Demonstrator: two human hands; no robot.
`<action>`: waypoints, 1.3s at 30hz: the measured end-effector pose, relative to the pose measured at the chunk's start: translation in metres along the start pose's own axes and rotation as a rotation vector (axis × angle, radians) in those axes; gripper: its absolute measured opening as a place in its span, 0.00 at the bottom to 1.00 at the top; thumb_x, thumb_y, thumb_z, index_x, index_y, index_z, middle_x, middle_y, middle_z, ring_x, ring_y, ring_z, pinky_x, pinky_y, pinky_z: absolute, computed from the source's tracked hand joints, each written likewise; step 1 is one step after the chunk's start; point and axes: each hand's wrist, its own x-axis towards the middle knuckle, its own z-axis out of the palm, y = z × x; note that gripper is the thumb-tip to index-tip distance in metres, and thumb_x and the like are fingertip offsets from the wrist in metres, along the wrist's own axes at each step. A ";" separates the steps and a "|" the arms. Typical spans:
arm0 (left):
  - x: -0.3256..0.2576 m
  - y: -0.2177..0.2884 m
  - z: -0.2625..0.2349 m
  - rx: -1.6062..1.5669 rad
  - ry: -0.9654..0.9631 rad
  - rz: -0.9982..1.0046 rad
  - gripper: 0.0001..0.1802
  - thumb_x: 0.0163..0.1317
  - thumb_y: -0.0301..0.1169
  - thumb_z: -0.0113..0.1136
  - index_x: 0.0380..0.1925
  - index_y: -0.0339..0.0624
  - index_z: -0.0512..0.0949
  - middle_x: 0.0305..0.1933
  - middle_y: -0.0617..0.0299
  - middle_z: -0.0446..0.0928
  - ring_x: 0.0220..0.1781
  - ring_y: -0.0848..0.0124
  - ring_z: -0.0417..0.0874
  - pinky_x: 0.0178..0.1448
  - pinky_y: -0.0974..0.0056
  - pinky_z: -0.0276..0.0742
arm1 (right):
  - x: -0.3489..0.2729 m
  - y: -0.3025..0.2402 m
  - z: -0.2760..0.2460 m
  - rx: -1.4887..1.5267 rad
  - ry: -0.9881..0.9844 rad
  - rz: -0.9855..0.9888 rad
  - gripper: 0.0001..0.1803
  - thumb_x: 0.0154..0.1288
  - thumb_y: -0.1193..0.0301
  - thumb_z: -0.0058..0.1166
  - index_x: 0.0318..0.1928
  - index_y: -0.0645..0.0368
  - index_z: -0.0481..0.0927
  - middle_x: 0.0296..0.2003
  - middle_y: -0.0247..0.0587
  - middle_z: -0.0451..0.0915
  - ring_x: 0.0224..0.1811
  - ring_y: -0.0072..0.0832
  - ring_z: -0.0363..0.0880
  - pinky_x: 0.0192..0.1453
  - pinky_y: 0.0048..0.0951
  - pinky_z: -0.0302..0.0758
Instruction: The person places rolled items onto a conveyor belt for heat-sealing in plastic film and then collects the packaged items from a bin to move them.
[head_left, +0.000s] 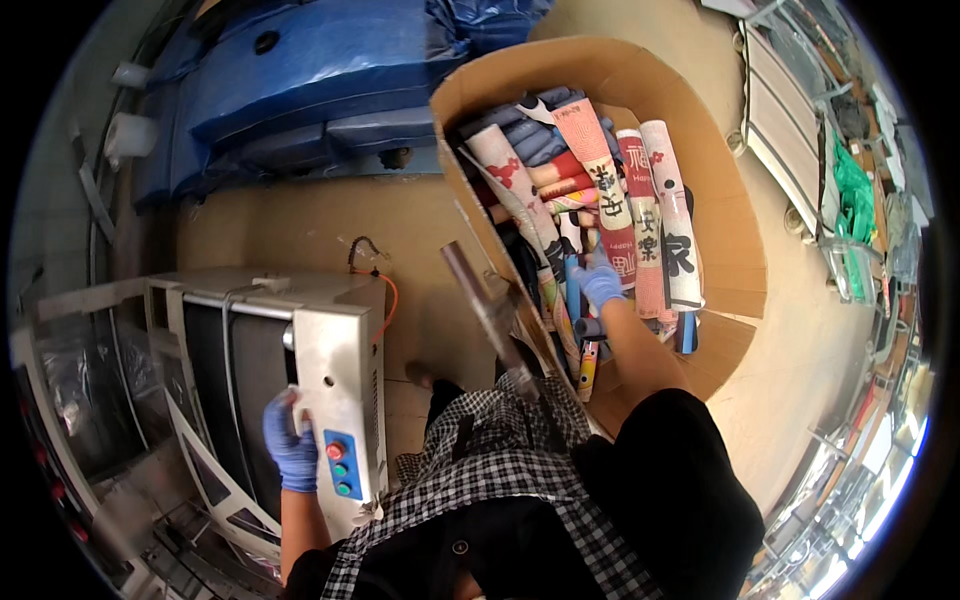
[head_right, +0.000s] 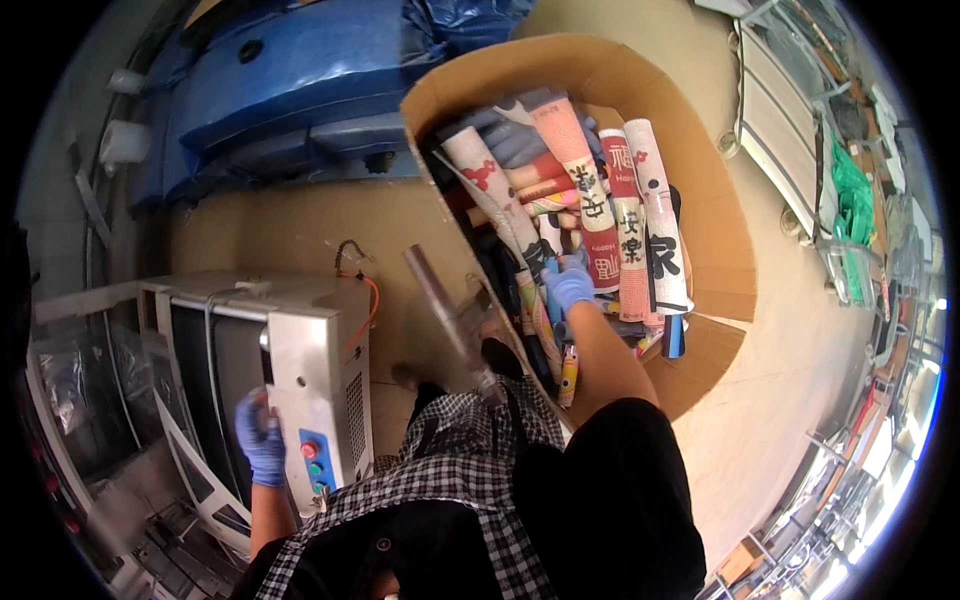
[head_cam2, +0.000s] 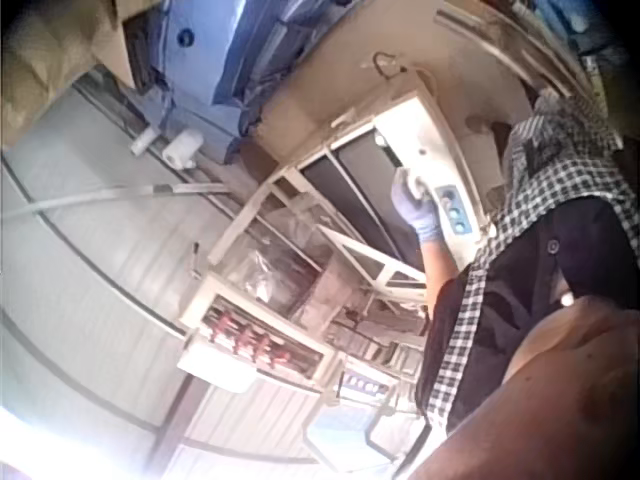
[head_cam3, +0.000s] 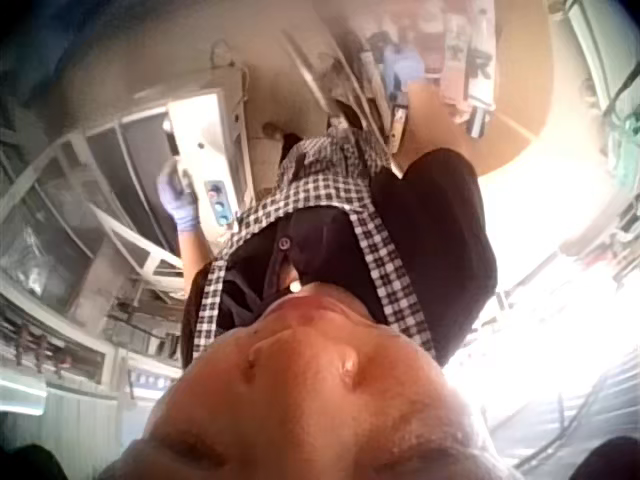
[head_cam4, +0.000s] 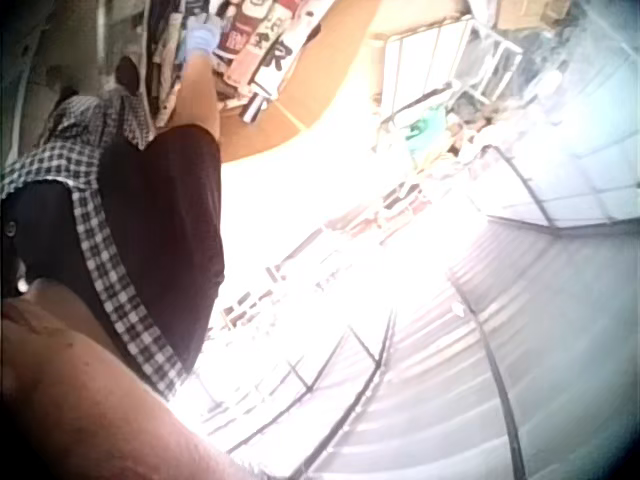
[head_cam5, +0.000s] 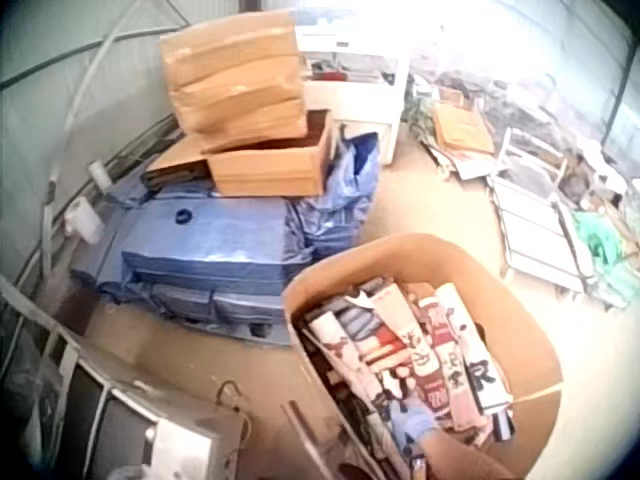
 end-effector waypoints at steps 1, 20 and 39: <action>0.021 0.034 0.021 0.061 -0.153 0.065 0.16 0.54 0.20 0.58 0.45 0.40 0.75 0.47 0.53 0.76 0.50 0.58 0.77 0.57 0.59 0.71 | 0.007 -0.009 0.002 0.018 -0.119 0.010 0.32 0.48 0.58 0.65 0.52 0.63 0.74 0.50 0.57 0.77 0.54 0.45 0.75 0.58 0.34 0.70; 0.025 0.123 0.110 0.021 -0.686 -0.271 0.12 0.54 0.26 0.61 0.40 0.43 0.78 0.40 0.55 0.80 0.44 0.56 0.80 0.49 0.57 0.75 | 0.140 -0.070 0.062 0.106 -0.082 -0.110 0.53 0.31 0.62 0.74 0.60 0.65 0.61 0.53 0.53 0.69 0.58 0.45 0.68 0.64 0.35 0.66; 0.098 0.169 0.033 -0.244 0.056 0.558 0.50 0.40 0.48 0.73 0.64 0.47 0.62 0.62 0.41 0.63 0.61 0.44 0.67 0.62 0.46 0.65 | -0.235 -0.316 -0.359 1.375 0.486 -0.776 0.35 0.58 0.60 0.57 0.61 0.67 0.65 0.56 0.50 0.72 0.57 0.41 0.72 0.65 0.42 0.66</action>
